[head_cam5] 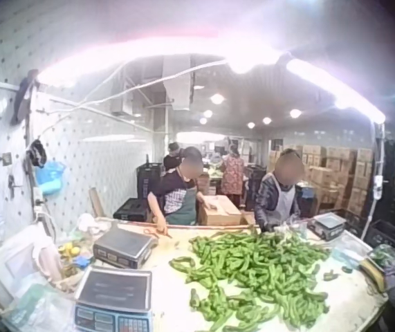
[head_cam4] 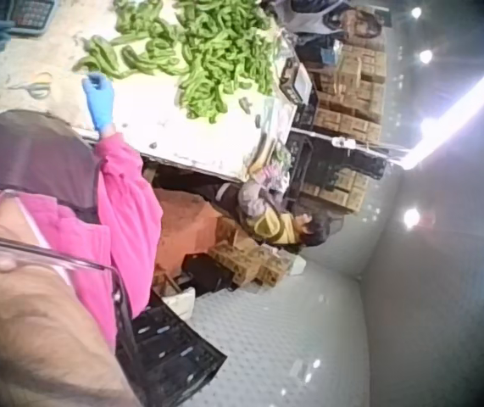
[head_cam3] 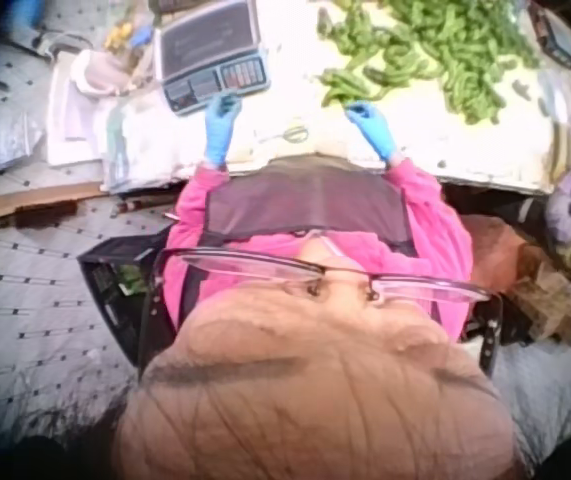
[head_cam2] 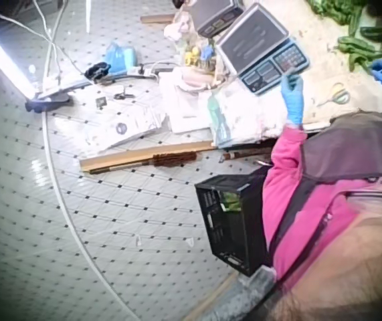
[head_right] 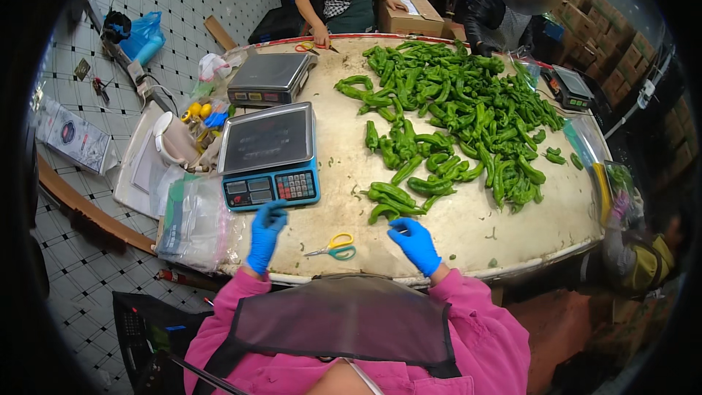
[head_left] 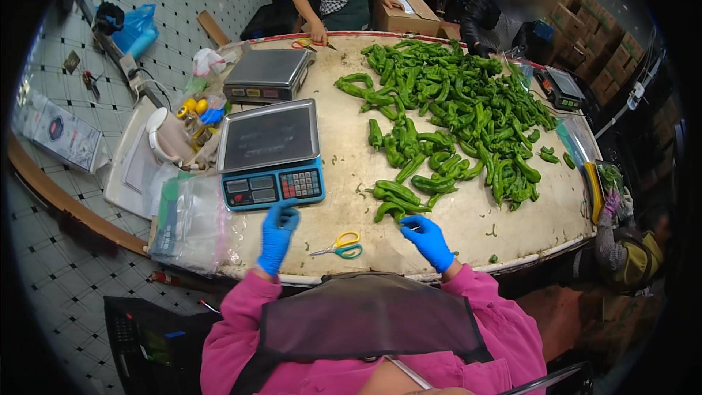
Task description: The person sorts green peppers on a table, places them on a digital scale, and packs them into plastic bags. The person then places the filled bags into a black crate.
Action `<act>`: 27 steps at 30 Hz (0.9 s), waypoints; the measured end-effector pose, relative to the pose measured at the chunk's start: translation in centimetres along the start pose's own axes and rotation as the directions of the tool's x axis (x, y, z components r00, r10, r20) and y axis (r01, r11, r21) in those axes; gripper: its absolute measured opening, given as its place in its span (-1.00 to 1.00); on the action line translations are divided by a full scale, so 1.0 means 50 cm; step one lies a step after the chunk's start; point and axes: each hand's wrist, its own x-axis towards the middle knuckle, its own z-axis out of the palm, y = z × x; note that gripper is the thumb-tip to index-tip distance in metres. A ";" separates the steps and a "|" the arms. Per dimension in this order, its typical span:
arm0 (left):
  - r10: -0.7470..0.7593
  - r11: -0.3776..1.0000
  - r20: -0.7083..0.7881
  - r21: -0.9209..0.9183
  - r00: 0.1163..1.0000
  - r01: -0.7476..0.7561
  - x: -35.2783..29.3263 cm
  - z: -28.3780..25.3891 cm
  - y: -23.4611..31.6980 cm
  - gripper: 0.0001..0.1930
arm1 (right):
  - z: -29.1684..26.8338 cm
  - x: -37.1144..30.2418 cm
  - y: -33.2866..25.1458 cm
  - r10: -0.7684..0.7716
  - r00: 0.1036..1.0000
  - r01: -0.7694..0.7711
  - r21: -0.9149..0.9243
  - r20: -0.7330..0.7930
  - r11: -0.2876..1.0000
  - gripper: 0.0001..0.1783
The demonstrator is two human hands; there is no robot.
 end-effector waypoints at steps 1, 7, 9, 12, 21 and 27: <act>-0.046 0.998 0.009 -0.053 0.999 0.047 0.000 0.045 -0.026 -0.63 | -0.025 0.020 0.005 0.000 1.000 0.000 -0.016 -0.006 1.000 -0.67; -0.204 0.976 0.216 -0.030 0.955 0.215 0.006 0.206 -0.024 -0.69 | -0.129 0.236 0.082 -0.107 0.994 0.098 -0.288 -0.013 0.953 -0.56; -0.252 0.967 0.259 0.042 0.932 0.250 0.002 0.216 -0.019 -0.69 | -0.131 0.327 0.084 -0.167 0.985 0.139 -0.411 -0.033 0.901 -0.57; -0.321 0.947 0.274 0.105 0.907 0.303 0.003 0.215 -0.033 -0.70 | -0.125 0.475 0.062 -0.327 0.943 0.233 -0.590 -0.056 0.773 -0.54; -0.439 0.898 0.305 0.167 0.845 0.407 0.033 0.231 -0.091 -0.73 | -0.138 0.760 0.125 0.161 0.959 -0.284 -0.756 -0.235 0.589 -0.50; -0.407 0.913 0.288 0.134 0.867 0.384 0.045 0.246 -0.113 -0.75 | -0.163 0.679 0.102 0.253 0.966 -0.212 -0.732 -0.055 0.647 -0.36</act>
